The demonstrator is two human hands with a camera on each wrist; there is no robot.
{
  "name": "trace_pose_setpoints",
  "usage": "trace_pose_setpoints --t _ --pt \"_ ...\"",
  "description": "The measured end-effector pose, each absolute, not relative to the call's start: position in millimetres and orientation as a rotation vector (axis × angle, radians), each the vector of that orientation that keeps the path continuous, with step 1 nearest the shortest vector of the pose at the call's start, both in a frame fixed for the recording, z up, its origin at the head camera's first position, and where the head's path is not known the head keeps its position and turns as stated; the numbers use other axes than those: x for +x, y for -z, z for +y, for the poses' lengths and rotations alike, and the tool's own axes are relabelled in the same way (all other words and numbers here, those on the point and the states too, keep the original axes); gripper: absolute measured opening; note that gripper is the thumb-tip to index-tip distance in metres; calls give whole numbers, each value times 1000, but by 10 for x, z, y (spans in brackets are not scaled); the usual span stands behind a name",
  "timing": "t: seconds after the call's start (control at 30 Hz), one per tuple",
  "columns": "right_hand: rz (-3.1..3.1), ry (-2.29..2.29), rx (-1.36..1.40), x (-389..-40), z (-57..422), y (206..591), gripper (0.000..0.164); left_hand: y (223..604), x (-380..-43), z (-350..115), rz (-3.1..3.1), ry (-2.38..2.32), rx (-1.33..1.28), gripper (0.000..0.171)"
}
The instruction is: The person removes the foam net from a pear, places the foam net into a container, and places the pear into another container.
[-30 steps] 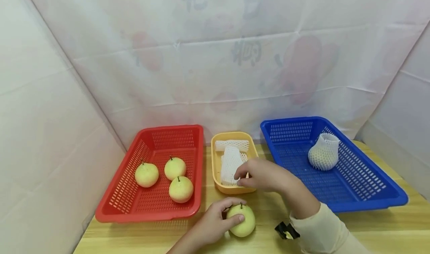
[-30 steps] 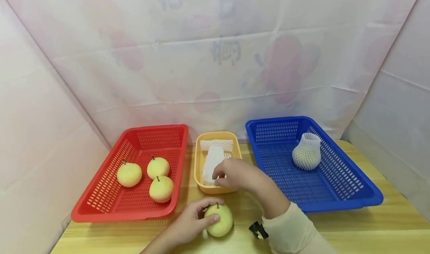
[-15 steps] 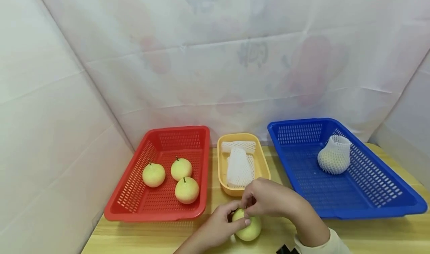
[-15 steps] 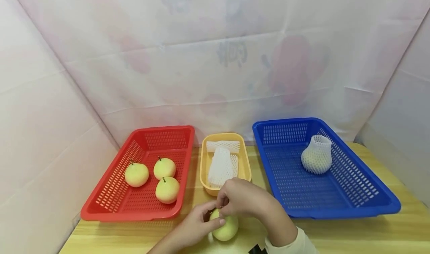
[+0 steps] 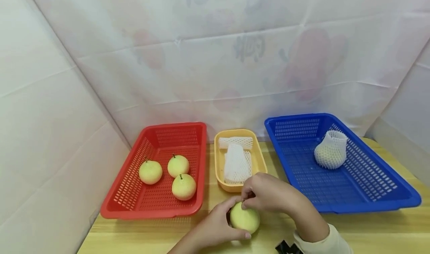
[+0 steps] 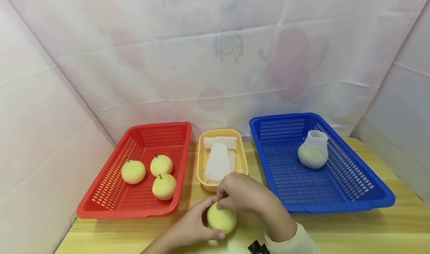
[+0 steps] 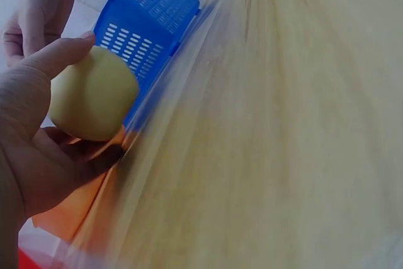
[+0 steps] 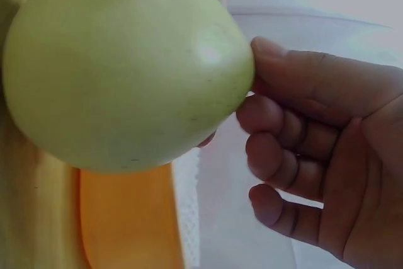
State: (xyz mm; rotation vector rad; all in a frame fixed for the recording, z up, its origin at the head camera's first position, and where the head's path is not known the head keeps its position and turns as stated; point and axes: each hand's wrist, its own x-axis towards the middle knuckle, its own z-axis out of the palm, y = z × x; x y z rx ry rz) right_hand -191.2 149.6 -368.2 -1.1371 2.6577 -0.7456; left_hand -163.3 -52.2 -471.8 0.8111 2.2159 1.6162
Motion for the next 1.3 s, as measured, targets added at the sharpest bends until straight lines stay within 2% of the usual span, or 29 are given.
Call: trace_pose_setpoints --t 0.27,0.53,0.67,0.97,1.3 --pt "2693 1001 -1211 -1924 1514 3613 5 4601 -1599 -523 2141 -1863 761 74" --pt "2605 1169 -1150 -1875 1570 3624 29 4454 -1536 -506 1889 -2184 639 77" --pt "2517 1207 -1118 -1873 1556 3609 39 4377 -1518 -528 1833 -2285 599 73" --pt "2387 1278 -1058 -1868 1511 3647 67 4271 -1549 -608 1871 -2441 675 67" --pt "2442 1342 -1100 -1846 1437 3681 71 4236 -1541 -608 1844 -2452 650 68"
